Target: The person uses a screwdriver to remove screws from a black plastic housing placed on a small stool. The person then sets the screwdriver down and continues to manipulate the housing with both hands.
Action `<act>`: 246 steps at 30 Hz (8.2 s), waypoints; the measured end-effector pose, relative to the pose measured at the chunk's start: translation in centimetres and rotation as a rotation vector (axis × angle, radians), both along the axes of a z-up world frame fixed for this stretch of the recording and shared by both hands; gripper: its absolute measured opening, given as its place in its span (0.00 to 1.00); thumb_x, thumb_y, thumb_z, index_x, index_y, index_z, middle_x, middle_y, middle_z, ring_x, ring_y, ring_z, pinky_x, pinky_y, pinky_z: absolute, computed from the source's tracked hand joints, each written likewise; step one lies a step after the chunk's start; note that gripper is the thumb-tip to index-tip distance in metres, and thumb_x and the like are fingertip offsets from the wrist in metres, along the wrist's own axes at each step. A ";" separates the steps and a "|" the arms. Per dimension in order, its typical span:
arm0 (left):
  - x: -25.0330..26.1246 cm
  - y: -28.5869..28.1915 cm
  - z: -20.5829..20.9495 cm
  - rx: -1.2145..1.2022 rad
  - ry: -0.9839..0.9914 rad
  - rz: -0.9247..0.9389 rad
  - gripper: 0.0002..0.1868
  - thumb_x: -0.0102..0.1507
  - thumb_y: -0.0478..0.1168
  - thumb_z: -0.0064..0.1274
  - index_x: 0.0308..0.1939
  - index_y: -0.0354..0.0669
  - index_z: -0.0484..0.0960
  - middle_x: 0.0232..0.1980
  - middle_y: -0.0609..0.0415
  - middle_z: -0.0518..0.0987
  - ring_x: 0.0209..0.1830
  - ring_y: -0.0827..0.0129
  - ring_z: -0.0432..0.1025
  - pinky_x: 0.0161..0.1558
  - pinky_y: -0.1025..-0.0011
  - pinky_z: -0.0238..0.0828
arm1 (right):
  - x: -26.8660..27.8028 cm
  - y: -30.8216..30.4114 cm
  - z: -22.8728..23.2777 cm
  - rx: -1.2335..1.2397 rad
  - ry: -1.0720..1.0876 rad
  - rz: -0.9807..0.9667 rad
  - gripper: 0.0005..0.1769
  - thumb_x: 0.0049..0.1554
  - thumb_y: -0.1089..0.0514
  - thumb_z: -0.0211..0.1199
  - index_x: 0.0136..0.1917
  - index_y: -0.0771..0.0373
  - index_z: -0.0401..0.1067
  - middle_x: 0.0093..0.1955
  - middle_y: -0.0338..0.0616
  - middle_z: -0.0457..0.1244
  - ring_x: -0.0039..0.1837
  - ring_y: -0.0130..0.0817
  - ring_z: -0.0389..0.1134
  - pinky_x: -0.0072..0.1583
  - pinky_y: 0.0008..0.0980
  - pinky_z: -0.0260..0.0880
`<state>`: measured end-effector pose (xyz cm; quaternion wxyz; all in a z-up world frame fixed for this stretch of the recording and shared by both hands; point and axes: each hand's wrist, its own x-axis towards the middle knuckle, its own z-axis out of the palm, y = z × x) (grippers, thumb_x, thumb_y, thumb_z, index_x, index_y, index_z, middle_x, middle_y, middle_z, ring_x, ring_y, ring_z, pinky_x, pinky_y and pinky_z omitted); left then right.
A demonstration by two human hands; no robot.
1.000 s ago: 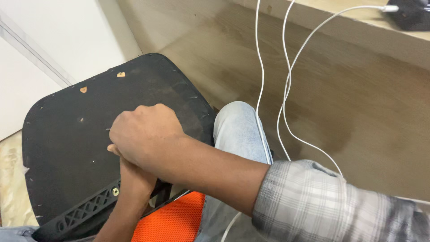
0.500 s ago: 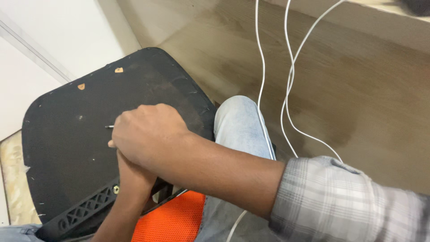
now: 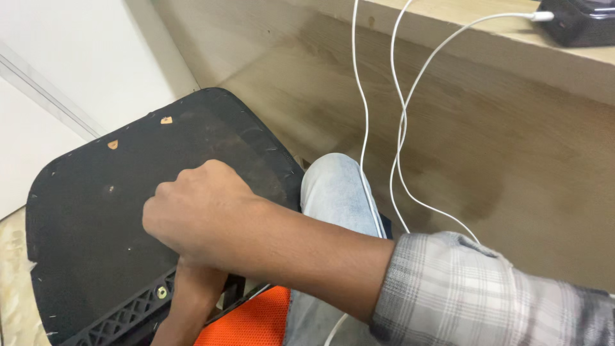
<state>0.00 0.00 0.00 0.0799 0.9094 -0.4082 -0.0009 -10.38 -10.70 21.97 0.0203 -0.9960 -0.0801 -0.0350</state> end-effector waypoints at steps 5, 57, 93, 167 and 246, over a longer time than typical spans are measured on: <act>-1.0 2.0 0.9 -0.647 0.326 -0.076 0.24 0.60 0.41 0.52 0.59 0.34 0.72 0.51 0.39 0.79 0.51 0.51 0.75 0.49 0.57 0.71 | -0.5 0.7 0.0 0.115 -0.038 0.186 0.18 0.47 0.51 0.67 0.52 0.51 0.75 0.45 0.46 0.70 0.46 0.44 0.75 0.41 0.45 0.77; 6.5 2.4 -0.8 -0.952 1.064 -0.187 0.08 0.63 0.28 0.57 0.45 0.33 0.79 0.38 0.53 0.75 0.37 0.68 0.68 0.38 0.67 0.68 | 10.0 1.7 -6.8 1.395 0.200 0.413 0.37 0.56 0.27 0.61 0.31 0.64 0.77 0.18 0.36 0.57 0.18 0.27 0.58 0.23 0.31 0.62; -0.8 -0.3 2.2 0.089 -0.042 -0.125 0.10 0.64 0.33 0.49 0.49 0.37 0.80 0.51 0.47 0.80 0.53 0.56 0.74 0.57 0.59 0.68 | 2.1 0.3 -1.1 0.273 -0.047 -0.281 0.30 0.57 0.31 0.54 0.43 0.60 0.73 0.40 0.46 0.66 0.40 0.40 0.73 0.38 0.39 0.76; -0.5 1.9 2.2 -0.455 0.182 -0.067 0.12 0.56 0.30 0.56 0.43 0.36 0.84 0.48 0.43 0.81 0.46 0.51 0.77 0.46 0.59 0.74 | -2.7 -2.5 -1.1 0.572 -0.063 -0.159 0.21 0.45 0.67 0.68 0.53 0.66 0.68 0.49 0.52 0.65 0.49 0.50 0.71 0.46 0.45 0.74; 1.4 0.6 1.0 -0.103 0.265 0.061 0.11 0.63 0.39 0.49 0.45 0.36 0.78 0.41 0.47 0.84 0.44 0.55 0.79 0.47 0.61 0.77 | -0.1 -0.6 1.3 0.400 0.184 -0.259 0.20 0.54 0.58 0.63 0.59 0.65 0.67 0.52 0.54 0.65 0.53 0.51 0.73 0.50 0.43 0.77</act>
